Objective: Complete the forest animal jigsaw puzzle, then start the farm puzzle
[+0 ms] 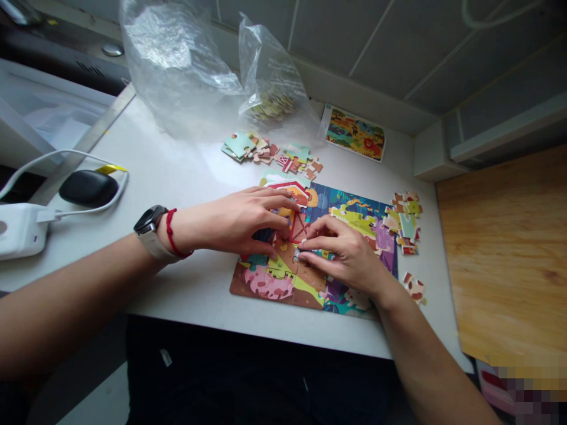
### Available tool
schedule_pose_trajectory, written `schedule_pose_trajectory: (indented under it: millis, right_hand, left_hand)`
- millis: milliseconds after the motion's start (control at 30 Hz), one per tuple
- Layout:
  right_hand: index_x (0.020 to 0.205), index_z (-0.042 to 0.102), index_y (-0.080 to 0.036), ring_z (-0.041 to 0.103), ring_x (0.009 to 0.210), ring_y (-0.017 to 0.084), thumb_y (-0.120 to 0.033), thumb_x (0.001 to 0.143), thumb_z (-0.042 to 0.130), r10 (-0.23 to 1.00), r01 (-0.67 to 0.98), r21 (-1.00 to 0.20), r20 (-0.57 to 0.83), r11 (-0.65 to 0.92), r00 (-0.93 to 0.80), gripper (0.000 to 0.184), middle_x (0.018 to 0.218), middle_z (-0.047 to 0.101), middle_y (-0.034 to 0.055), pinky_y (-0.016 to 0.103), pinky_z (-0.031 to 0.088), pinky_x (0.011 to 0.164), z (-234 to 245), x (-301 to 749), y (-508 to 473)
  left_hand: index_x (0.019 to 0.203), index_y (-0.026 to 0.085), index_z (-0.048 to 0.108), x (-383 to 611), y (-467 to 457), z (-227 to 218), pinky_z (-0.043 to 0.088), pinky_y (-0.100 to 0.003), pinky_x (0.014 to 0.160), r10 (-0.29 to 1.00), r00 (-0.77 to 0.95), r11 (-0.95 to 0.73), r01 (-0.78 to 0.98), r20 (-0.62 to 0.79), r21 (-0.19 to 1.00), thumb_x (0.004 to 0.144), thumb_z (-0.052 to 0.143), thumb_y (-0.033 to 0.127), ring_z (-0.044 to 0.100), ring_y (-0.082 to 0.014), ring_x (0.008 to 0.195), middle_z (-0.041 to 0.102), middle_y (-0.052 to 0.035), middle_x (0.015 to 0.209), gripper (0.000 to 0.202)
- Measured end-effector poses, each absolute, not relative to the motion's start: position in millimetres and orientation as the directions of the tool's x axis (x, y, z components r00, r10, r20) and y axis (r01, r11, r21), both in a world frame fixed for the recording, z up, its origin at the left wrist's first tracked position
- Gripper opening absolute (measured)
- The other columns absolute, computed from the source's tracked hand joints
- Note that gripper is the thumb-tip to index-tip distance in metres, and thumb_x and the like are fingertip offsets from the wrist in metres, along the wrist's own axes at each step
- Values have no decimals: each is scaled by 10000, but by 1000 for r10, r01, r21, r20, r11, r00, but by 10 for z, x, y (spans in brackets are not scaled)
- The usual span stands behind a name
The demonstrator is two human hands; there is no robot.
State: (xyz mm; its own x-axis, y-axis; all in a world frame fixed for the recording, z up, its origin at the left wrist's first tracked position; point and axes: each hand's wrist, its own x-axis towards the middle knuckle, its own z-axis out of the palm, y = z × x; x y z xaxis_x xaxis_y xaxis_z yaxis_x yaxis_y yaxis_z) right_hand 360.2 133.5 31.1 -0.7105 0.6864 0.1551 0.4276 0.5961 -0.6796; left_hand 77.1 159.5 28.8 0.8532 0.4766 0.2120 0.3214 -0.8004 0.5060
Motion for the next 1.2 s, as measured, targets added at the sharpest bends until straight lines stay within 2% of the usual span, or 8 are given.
schedule_pose_trajectory:
  millis: [267,500,800,900,967,1033,1100,1200]
  right_hand:
    - [997,808,-222,692,928,195,-214,965,768,749,481,-699,119,529,-651,52,1019,687,59,360,572,830,284,3576,1318]
    - [1012,803,-243,705,962,200,-178,941,778,781,500,-730,74,466,-620,99,1024,704,42,370,574,872,318,3542,1310]
    - [1004,791,-262,706,974,213,-205,935,784,798,522,-729,56,443,-600,90,1021,717,44,376,576,871,322,3524,1302]
    - [995,792,-257,708,971,209,-208,940,779,791,516,-720,75,464,-607,74,1014,721,46,366,577,867,324,3525,1308]
    - [974,789,-245,710,926,195,-210,952,765,780,482,-724,123,494,-614,47,981,734,43,346,577,829,327,3533,1304]
    - [937,778,-236,695,801,167,-217,964,750,796,446,-736,207,509,-568,44,904,751,27,316,565,729,333,3546,1288]
    - [907,765,-235,641,649,137,-237,969,742,865,450,-760,292,468,-407,66,816,749,5,291,524,604,342,3562,1265]
    - [889,752,-243,596,557,127,-305,959,751,936,477,-811,342,340,-85,94,749,724,-9,281,493,516,357,3578,1247]
  left_hand:
    - [1107,215,751,787,1581,290,454,-556,1232,488,841,-798,320,234,511,888,836,299,517,-375,1471,634,-147,1462,250]
    - [1093,209,726,818,1566,289,447,-563,1232,483,841,-812,328,243,482,961,765,357,505,-360,1480,636,-148,1445,202]
    - [1043,216,705,853,1536,203,433,-581,1236,513,819,-804,353,257,478,929,790,367,483,-365,1496,610,-143,1490,207]
    - [1053,215,717,850,1558,229,445,-568,1225,512,815,-803,343,270,488,933,785,334,511,-360,1470,646,-143,1443,182]
    - [1079,218,723,823,1599,283,494,-503,1178,501,821,-801,320,275,506,984,712,274,593,-312,1385,702,-124,1348,111]
    - [1073,214,724,771,1651,358,546,-424,1078,540,784,-785,339,306,519,1039,610,235,681,-254,1227,748,-104,1217,121]
    - [991,200,721,709,1694,434,571,-369,933,649,655,-736,413,387,536,1064,561,265,724,-216,1006,765,-85,1033,188]
    - [805,192,676,643,1712,502,520,-306,680,803,383,-594,459,457,660,1095,492,366,657,-160,667,696,-38,728,385]
